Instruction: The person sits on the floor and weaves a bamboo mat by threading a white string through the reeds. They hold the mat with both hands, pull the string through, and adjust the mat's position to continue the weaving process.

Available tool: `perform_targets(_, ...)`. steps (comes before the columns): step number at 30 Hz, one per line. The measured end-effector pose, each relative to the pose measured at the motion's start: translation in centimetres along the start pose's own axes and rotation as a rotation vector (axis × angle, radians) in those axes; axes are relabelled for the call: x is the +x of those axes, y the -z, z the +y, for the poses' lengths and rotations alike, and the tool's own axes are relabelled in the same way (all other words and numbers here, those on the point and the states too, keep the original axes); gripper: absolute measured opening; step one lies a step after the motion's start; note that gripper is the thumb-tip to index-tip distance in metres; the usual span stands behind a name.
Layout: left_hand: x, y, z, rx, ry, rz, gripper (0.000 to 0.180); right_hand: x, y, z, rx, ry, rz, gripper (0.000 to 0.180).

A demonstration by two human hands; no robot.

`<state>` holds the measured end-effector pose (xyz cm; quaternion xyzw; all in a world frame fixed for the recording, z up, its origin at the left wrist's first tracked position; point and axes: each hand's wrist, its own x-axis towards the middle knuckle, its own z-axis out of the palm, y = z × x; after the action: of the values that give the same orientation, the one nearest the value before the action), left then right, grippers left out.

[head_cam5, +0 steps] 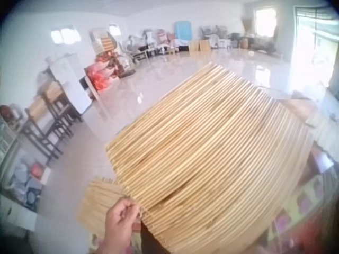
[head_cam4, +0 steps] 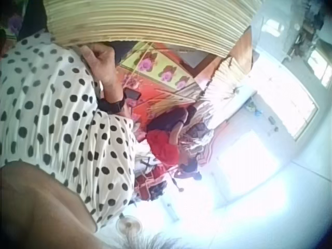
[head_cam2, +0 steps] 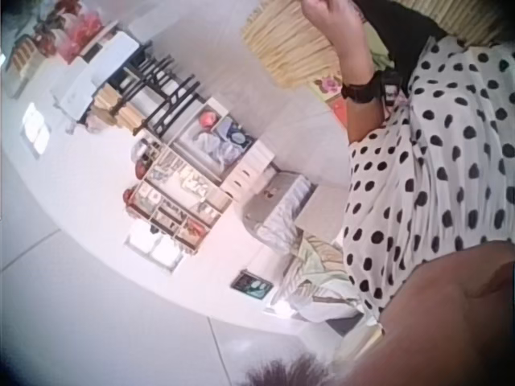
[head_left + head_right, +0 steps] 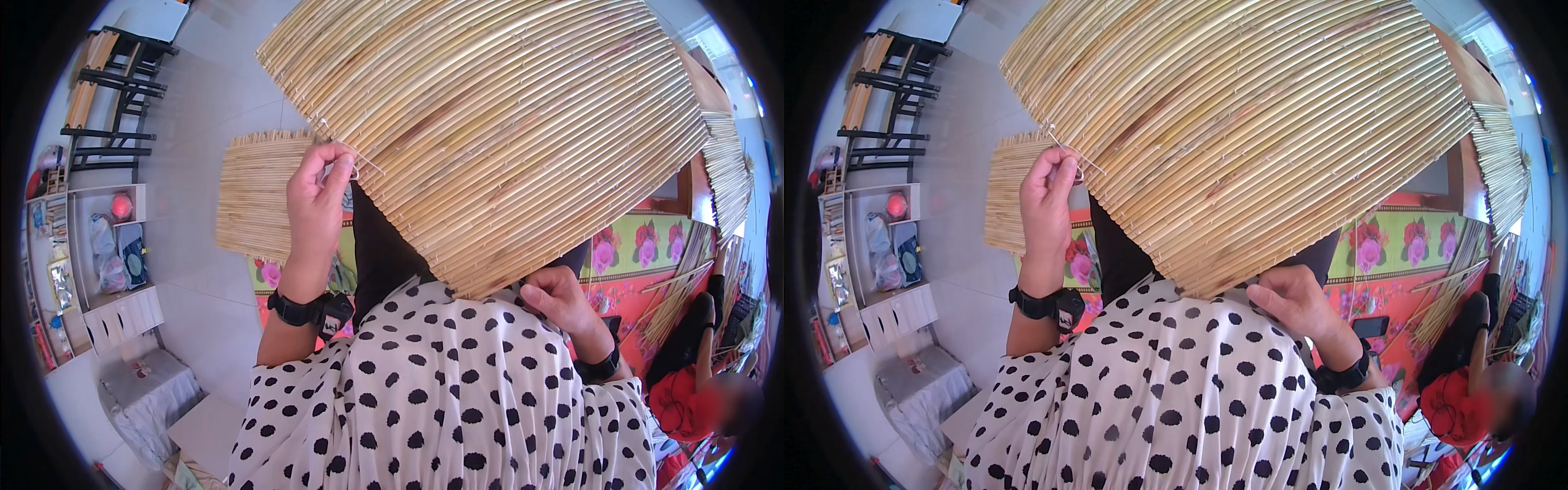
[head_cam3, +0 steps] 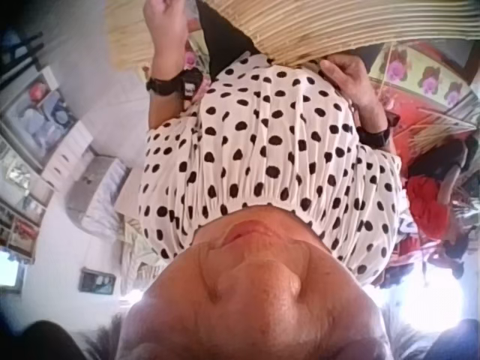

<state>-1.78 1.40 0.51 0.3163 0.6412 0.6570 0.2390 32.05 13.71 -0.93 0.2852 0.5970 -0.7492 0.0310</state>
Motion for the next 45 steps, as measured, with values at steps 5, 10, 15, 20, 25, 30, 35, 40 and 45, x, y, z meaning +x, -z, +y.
perform_targets(5,0.0,-0.4,0.0,-0.005,-0.004,0.004,0.005,0.9,-2.1,0.1,0.269,-0.06,0.241,0.034)
perform_targets(10,0.1,-0.5,-0.3,0.01,0.024,0.047,0.006,1.7,-3.1,0.4,0.299,-0.089,0.378,0.031)
perform_targets(15,-0.3,-0.5,0.1,-0.042,0.047,0.073,0.007,1.9,-3.8,-0.6,0.405,0.0,0.341,0.05)
perform_targets(20,-0.3,-0.1,0.3,-0.081,0.094,0.03,0.009,2.0,-3.5,-0.8,0.671,-0.019,0.214,0.069)
perform_targets(25,-0.4,-0.5,0.7,-0.069,0.13,0.041,0.009,3.5,-3.7,1.1,0.842,0.08,0.163,0.071)
perform_targets(30,-0.2,-0.3,0.3,-0.077,0.138,0.031,0.009,4.6,-3.5,2.1,0.938,0.174,0.054,0.071)
perform_targets(35,-0.2,-0.8,0.6,-0.079,0.141,0.052,0.01,5.2,-3.3,2.8,0.988,0.208,-0.004,0.07)
perform_targets(40,-0.1,-0.4,0.2,-0.062,0.154,0.048,0.01,5.5,-3.4,2.9,1.005,0.232,-0.01,0.071)
perform_targets(45,-0.1,-0.5,0.5,-0.059,0.142,0.037,0.009,5.6,-3.5,2.8,0.994,0.26,0.015,0.071)
